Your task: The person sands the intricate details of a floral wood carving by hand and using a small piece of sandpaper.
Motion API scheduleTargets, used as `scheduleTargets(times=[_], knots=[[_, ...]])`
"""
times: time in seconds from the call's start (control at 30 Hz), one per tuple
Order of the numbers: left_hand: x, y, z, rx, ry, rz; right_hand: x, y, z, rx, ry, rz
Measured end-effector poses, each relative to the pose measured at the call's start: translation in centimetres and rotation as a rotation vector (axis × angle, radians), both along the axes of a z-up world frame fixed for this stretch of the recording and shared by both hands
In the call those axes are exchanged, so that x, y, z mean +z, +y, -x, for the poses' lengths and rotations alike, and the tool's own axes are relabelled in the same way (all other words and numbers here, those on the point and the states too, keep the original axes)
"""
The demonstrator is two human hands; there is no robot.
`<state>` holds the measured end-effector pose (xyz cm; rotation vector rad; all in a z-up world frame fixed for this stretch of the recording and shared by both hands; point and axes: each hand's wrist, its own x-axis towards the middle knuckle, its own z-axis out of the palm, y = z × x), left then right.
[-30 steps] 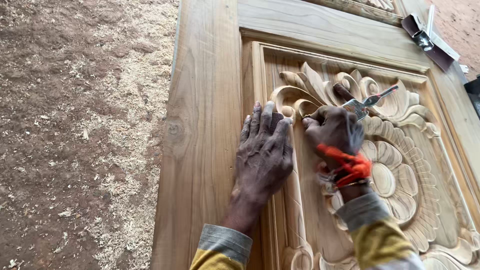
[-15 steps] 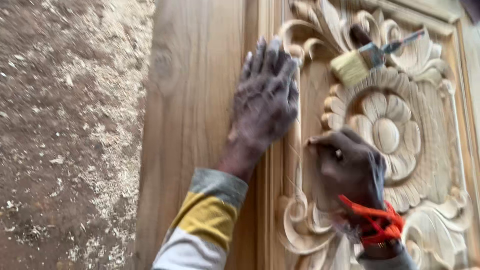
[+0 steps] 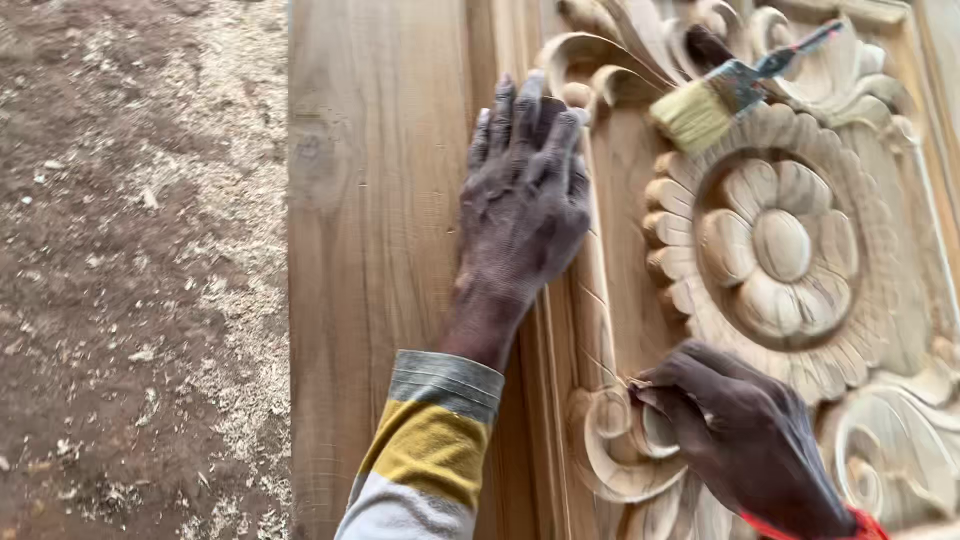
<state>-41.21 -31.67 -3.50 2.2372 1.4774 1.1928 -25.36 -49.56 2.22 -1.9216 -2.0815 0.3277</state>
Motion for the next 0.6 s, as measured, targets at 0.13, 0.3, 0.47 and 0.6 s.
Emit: scheduleTargets(times=[0.13, 0.3, 0.47, 0.6], knots=[[-0.5, -0.8, 0.0, -0.02, 0.052, 0.036, -0.4, 3.1, -0.6, 0.074, -0.032, -0.063], [0.3, -0.3, 0.4, -0.006, 0.058, 0.01, 1.4, 0.4, 0.3, 0.034, 0.053, 0.02], [-0.2, -0.3, 0.3, -0.018, 0.061, 0.036, 0.1, 2.7, -0.6, 0.066, 0.062, -0.035], [0.4, -0.2, 0.2, 0.007, 0.083, 0.03, 1.2, 1.2, -0.2, 0.055, 0.121, 0.035]])
